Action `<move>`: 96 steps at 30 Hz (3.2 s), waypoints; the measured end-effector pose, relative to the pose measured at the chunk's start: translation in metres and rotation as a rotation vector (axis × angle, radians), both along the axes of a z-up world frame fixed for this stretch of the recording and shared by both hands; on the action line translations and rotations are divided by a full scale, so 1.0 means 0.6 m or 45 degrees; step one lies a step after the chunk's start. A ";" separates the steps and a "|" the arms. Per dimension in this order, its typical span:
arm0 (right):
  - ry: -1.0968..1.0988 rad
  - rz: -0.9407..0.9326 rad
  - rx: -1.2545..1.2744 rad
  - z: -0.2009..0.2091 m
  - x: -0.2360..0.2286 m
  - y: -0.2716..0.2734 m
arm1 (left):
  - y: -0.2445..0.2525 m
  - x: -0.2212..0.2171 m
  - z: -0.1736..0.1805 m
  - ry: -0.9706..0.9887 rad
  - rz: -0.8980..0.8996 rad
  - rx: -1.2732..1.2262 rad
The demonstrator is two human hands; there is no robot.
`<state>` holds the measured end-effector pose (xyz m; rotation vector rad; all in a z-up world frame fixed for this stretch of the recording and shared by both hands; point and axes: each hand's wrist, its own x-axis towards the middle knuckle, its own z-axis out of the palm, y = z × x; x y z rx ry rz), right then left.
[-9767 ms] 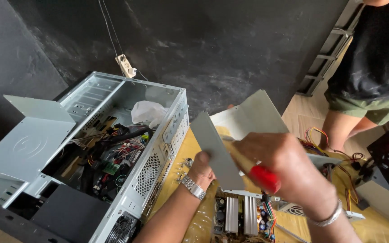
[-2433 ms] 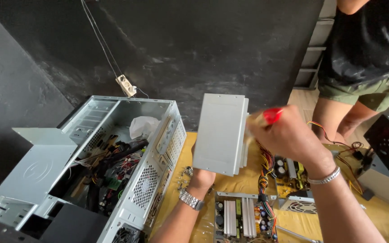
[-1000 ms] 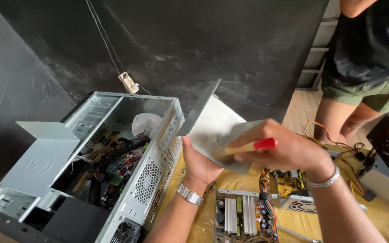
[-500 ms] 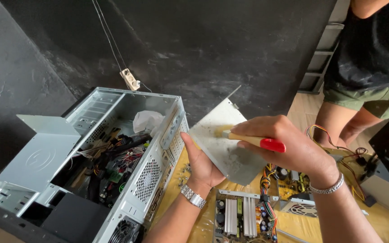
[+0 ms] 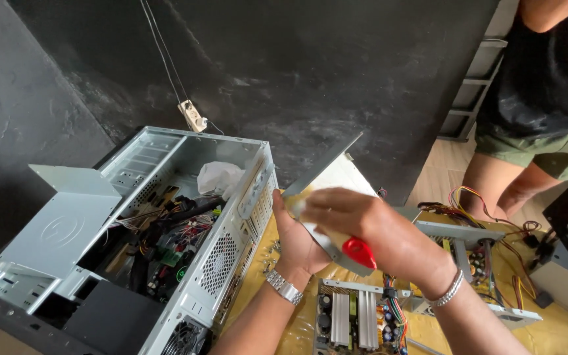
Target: The person uses a screwdriver to remove screws from a metal computer component, likely a power supply unit. After removing the screws, the person uses a brush to clean dust and debris from the metal casing of the component.
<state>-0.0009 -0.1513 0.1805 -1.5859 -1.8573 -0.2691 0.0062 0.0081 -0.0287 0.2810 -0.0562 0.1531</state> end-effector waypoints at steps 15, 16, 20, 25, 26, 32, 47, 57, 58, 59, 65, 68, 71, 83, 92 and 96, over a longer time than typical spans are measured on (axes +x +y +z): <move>0.248 0.021 -0.429 0.027 0.013 -0.028 | -0.014 -0.044 0.104 -0.148 0.049 -0.066; 0.250 0.019 -0.426 0.026 0.013 -0.030 | -0.015 -0.045 0.109 -0.147 0.046 -0.064; 0.262 -0.077 -0.535 0.025 0.019 -0.039 | 0.001 -0.023 0.058 -0.040 0.209 -0.063; 0.032 0.007 -0.273 0.000 0.091 -0.062 | -0.011 -0.042 0.094 -0.435 0.137 0.172; -0.009 -0.123 -0.136 -0.001 0.096 -0.066 | -0.015 -0.046 0.106 -0.336 0.133 0.178; -0.011 -0.318 0.104 -0.005 0.093 -0.058 | -0.035 -0.066 0.142 -0.234 0.036 0.175; -0.106 -0.433 0.341 -0.024 0.087 -0.034 | -0.044 -0.062 0.137 -0.259 0.062 0.160; -0.128 -0.278 -0.179 -0.045 0.122 -0.041 | -0.004 -0.044 0.093 -0.297 0.335 0.193; -0.132 -0.266 -0.187 -0.037 0.111 -0.036 | -0.002 -0.042 0.088 -0.297 0.347 0.186; -0.027 -0.113 -0.275 -0.030 0.101 -0.032 | 0.000 -0.040 0.083 -0.322 0.353 0.216; 0.186 0.253 -0.518 -0.007 0.045 -0.008 | -0.003 -0.037 0.077 0.077 0.366 0.213; 0.172 0.121 -0.517 -0.009 0.070 -0.030 | -0.003 -0.035 0.068 -0.182 0.352 0.243; 0.078 -0.098 -0.433 -0.025 0.096 -0.045 | -0.005 -0.039 0.069 -0.379 0.335 0.281; 0.288 0.120 -0.309 -0.013 0.073 -0.028 | -0.005 -0.057 0.122 -0.150 0.344 0.096; -0.068 -0.271 0.147 -0.049 0.059 -0.001 | -0.001 -0.054 0.093 -0.448 0.300 0.005; -0.048 0.125 -0.206 -0.023 0.006 0.021 | 0.011 -0.065 0.120 -0.123 0.345 -0.055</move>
